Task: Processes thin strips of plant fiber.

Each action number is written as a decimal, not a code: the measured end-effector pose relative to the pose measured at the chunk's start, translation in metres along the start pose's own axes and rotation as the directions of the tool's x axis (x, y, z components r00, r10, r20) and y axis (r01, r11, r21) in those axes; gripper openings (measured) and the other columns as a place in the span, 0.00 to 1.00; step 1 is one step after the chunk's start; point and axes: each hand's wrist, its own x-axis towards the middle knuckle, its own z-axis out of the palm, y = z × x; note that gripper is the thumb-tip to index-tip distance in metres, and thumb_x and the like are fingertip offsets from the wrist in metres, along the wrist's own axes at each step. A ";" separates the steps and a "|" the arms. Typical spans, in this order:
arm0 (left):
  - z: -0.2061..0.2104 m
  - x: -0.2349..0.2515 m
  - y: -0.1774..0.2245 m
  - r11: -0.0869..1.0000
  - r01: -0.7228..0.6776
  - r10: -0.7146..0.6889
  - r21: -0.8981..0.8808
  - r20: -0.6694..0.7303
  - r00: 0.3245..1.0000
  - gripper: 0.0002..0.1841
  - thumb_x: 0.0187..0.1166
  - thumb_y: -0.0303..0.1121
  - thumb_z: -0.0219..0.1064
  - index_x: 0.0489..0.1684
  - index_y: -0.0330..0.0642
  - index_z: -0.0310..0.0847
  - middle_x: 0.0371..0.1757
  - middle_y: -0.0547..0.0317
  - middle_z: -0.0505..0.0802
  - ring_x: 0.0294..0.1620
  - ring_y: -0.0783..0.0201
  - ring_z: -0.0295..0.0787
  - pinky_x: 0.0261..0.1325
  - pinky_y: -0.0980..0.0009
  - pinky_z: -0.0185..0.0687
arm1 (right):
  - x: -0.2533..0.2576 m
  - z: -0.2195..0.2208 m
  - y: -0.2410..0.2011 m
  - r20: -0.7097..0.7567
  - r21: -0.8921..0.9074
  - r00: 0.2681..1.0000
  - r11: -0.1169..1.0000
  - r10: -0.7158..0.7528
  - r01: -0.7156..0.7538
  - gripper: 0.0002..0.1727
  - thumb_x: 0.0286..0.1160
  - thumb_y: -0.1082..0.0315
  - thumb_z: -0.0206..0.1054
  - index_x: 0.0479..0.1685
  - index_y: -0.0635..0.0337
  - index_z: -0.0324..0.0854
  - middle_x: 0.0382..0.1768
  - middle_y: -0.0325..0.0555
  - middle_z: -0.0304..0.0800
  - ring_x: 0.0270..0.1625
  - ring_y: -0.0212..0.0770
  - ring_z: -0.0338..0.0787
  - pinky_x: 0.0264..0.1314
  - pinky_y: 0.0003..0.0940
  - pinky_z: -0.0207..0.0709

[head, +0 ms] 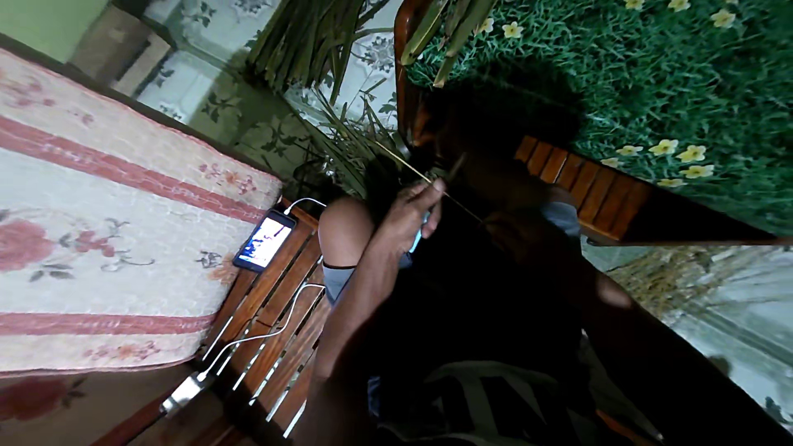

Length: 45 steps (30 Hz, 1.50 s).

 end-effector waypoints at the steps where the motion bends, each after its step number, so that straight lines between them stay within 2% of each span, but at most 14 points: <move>1: -0.003 0.001 0.006 0.999 -0.011 0.009 -0.034 -0.044 0.999 0.18 0.94 0.42 0.49 0.53 0.42 0.82 0.14 0.68 0.75 0.09 0.76 0.66 0.12 0.82 0.66 | -0.004 -0.001 0.002 -0.025 -0.061 0.999 0.998 -0.035 0.033 0.18 0.89 0.65 0.53 0.55 0.69 0.85 0.31 0.46 0.85 0.31 0.30 0.80 0.40 0.27 0.79; 4: -0.018 0.002 0.021 0.990 -0.046 0.023 -0.137 -0.163 0.986 0.22 0.93 0.51 0.47 0.61 0.48 0.83 0.10 0.70 0.70 0.05 0.77 0.62 0.08 0.82 0.62 | -0.018 -0.010 -0.001 -0.018 -0.120 0.999 0.992 -0.047 0.044 0.17 0.87 0.69 0.55 0.54 0.74 0.85 0.39 0.60 0.89 0.39 0.43 0.87 0.51 0.40 0.82; 10: -0.010 0.004 0.017 0.986 -0.121 0.091 -0.114 -0.237 0.967 0.23 0.94 0.50 0.46 0.63 0.46 0.81 0.11 0.68 0.71 0.06 0.75 0.64 0.09 0.80 0.64 | -0.021 -0.014 0.004 0.075 0.132 0.989 0.982 0.124 -0.133 0.19 0.91 0.63 0.49 0.56 0.66 0.83 0.28 0.37 0.81 0.26 0.24 0.76 0.28 0.21 0.73; 13: -0.002 0.000 -0.005 0.997 -0.070 0.072 0.032 -0.085 0.994 0.14 0.94 0.45 0.49 0.51 0.49 0.77 0.14 0.66 0.76 0.09 0.73 0.70 0.14 0.78 0.71 | -0.012 -0.003 0.008 0.071 0.321 0.981 0.927 0.180 -0.193 0.18 0.92 0.62 0.47 0.55 0.60 0.82 0.24 0.29 0.78 0.20 0.21 0.72 0.21 0.16 0.68; 17: 0.024 -0.008 -0.005 0.976 0.061 -0.079 0.208 0.079 0.994 0.12 0.93 0.34 0.53 0.55 0.38 0.80 0.19 0.66 0.80 0.14 0.76 0.72 0.19 0.81 0.73 | 0.001 0.007 -0.011 0.102 0.547 0.960 0.791 0.262 -0.274 0.15 0.87 0.69 0.46 0.46 0.61 0.80 0.18 0.26 0.75 0.16 0.20 0.70 0.19 0.14 0.67; 20: 0.003 -0.002 0.013 0.993 -0.076 0.066 -0.092 -0.109 0.992 0.13 0.93 0.35 0.46 0.47 0.42 0.76 0.14 0.68 0.74 0.09 0.76 0.67 0.13 0.82 0.66 | -0.006 -0.001 -0.023 0.192 0.507 0.922 0.770 0.338 -0.388 0.15 0.86 0.76 0.45 0.46 0.68 0.79 0.16 0.30 0.73 0.15 0.24 0.71 0.20 0.16 0.68; 22: -0.011 0.006 0.018 0.971 -0.137 0.103 -0.197 -0.176 0.979 0.18 0.96 0.43 0.45 0.53 0.42 0.78 0.12 0.67 0.73 0.07 0.73 0.66 0.11 0.79 0.67 | -0.018 0.005 0.007 0.145 0.523 0.969 0.816 0.200 -0.246 0.14 0.83 0.69 0.47 0.43 0.58 0.81 0.14 0.23 0.72 0.13 0.20 0.70 0.17 0.16 0.67; 27: 0.017 0.000 0.002 0.997 0.081 -0.081 -0.016 0.013 0.997 0.12 0.94 0.37 0.51 0.51 0.41 0.78 0.17 0.67 0.76 0.11 0.77 0.68 0.13 0.83 0.67 | -0.023 -0.002 -0.002 0.089 0.443 0.976 0.870 0.199 -0.218 0.15 0.85 0.70 0.45 0.46 0.61 0.80 0.15 0.22 0.70 0.15 0.18 0.69 0.19 0.14 0.66; 29: 0.005 0.004 0.016 0.996 0.018 -0.027 -0.084 -0.105 0.994 0.12 0.93 0.33 0.48 0.60 0.41 0.76 0.16 0.69 0.75 0.10 0.78 0.67 0.12 0.84 0.65 | -0.033 -0.008 0.009 0.103 0.411 0.975 0.885 0.195 -0.220 0.14 0.84 0.68 0.48 0.47 0.61 0.81 0.16 0.23 0.72 0.16 0.18 0.70 0.19 0.15 0.68; 34: -0.046 0.018 0.048 0.954 -0.236 0.156 -0.183 -0.369 0.916 0.26 0.96 0.51 0.37 0.71 0.47 0.77 0.11 0.72 0.70 0.06 0.76 0.64 0.11 0.80 0.67 | -0.047 -0.016 0.036 0.132 0.320 0.937 0.881 0.324 -0.350 0.14 0.83 0.63 0.55 0.48 0.61 0.84 0.17 0.25 0.75 0.15 0.20 0.71 0.17 0.17 0.67; 37: -0.028 0.018 0.038 0.986 -0.124 0.080 -0.110 -0.343 0.936 0.24 0.95 0.51 0.43 0.69 0.47 0.78 0.12 0.69 0.71 0.06 0.74 0.66 0.09 0.79 0.67 | -0.037 -0.014 0.013 0.099 0.246 0.925 0.892 0.367 -0.380 0.16 0.90 0.64 0.51 0.58 0.65 0.81 0.26 0.33 0.80 0.20 0.24 0.75 0.22 0.20 0.72; 40: 0.003 0.009 0.016 0.994 0.051 -0.029 0.099 -0.206 0.978 0.16 0.94 0.50 0.50 0.56 0.48 0.75 0.14 0.65 0.74 0.09 0.72 0.69 0.12 0.78 0.69 | -0.020 -0.008 -0.001 0.066 0.230 0.939 0.910 0.338 -0.344 0.17 0.91 0.63 0.52 0.62 0.66 0.80 0.31 0.38 0.82 0.24 0.26 0.77 0.27 0.23 0.75; 43: 0.021 0.004 0.011 0.967 0.107 -0.109 0.230 -0.003 0.994 0.14 0.93 0.42 0.54 0.55 0.43 0.79 0.17 0.66 0.77 0.12 0.75 0.71 0.16 0.80 0.71 | -0.009 0.003 -0.001 0.026 0.308 0.967 0.918 0.254 -0.249 0.15 0.89 0.65 0.53 0.57 0.65 0.82 0.27 0.33 0.81 0.22 0.23 0.76 0.24 0.18 0.73; 45: 0.018 0.002 0.033 0.981 0.082 -0.079 0.178 -0.028 0.997 0.11 0.93 0.38 0.53 0.53 0.42 0.79 0.15 0.68 0.76 0.10 0.78 0.69 0.13 0.83 0.69 | -0.008 0.002 -0.008 0.037 0.294 0.971 0.926 0.235 -0.235 0.15 0.87 0.69 0.52 0.54 0.69 0.82 0.26 0.34 0.79 0.22 0.22 0.73 0.25 0.18 0.70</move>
